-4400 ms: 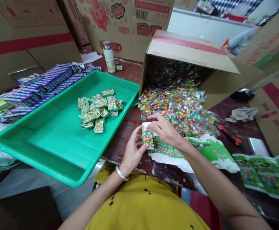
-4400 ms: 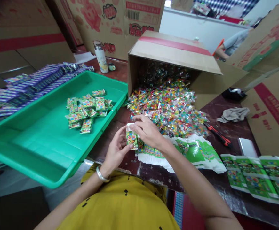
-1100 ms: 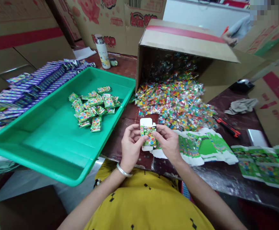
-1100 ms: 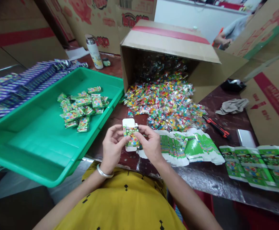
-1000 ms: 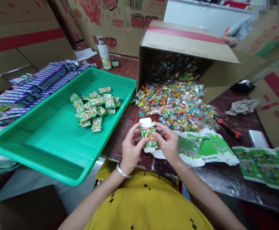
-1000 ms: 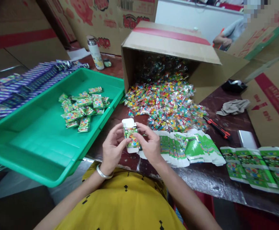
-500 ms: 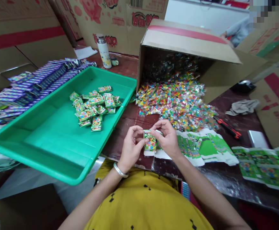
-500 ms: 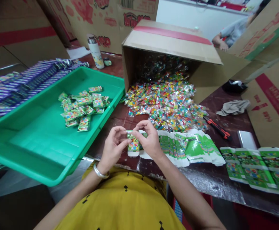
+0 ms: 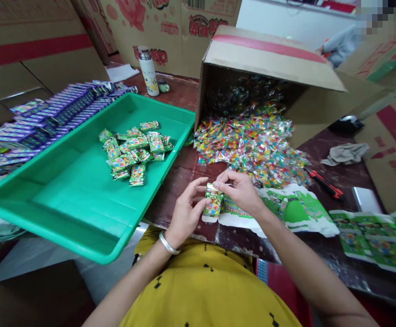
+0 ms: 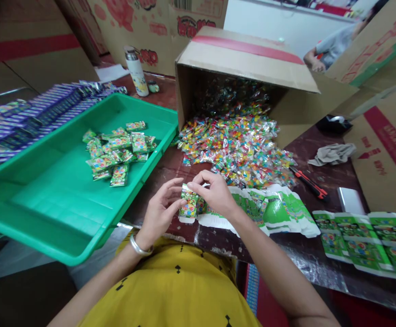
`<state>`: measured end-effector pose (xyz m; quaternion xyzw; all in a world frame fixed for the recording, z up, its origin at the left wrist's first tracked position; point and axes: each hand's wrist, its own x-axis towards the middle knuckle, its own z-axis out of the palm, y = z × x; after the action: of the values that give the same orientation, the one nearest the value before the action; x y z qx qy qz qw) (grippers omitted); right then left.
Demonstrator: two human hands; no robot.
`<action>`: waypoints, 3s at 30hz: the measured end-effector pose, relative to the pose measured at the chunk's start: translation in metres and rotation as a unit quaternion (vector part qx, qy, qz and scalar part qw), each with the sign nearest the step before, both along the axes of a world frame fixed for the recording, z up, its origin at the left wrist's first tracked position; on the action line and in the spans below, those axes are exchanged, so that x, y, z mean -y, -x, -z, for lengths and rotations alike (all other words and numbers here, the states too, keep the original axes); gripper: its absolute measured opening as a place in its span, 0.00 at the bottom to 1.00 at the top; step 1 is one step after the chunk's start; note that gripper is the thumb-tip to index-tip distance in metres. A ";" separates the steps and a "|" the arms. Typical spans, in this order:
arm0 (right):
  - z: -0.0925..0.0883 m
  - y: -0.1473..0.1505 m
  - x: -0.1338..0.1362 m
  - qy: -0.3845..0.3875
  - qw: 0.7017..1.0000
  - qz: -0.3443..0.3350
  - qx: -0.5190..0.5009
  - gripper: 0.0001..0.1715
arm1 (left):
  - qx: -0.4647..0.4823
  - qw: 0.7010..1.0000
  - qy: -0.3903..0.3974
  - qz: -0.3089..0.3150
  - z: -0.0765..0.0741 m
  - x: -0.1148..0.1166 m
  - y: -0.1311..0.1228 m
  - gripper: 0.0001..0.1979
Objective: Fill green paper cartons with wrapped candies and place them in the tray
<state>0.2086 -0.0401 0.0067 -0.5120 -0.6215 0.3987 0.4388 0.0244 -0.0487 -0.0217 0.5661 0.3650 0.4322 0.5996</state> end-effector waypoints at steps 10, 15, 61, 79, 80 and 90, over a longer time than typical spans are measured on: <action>0.005 -0.035 -0.038 -0.074 0.968 0.026 0.237 0.08 | 0.031 0.995 0.077 -0.057 0.016 -0.015 -0.002 0.12; 0.024 -0.056 -0.090 -0.053 0.893 0.169 0.415 0.12 | 0.059 0.978 0.187 -0.066 0.019 -0.018 -0.001 0.21; 0.005 0.012 0.014 -0.043 0.990 0.103 -0.082 0.14 | 0.090 0.994 0.061 0.004 0.001 0.002 -0.011 0.22; -0.017 -0.003 -0.001 -0.008 1.000 0.001 0.017 0.15 | 0.002 1.000 -0.001 -0.004 -0.003 0.007 -0.005 0.24; -0.016 -0.002 0.002 -0.027 0.999 0.000 0.034 0.15 | 0.003 1.000 0.002 -0.004 -0.002 0.008 -0.005 0.23; -0.016 -0.037 0.007 0.006 0.998 0.067 -0.010 0.19 | 0.191 0.969 0.123 -0.095 -0.007 -0.021 0.006 0.22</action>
<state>0.2457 -0.0473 0.0226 -0.5514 -0.5790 0.3769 0.4675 0.0188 -0.0279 -0.0142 0.3577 0.3465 0.5391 0.6792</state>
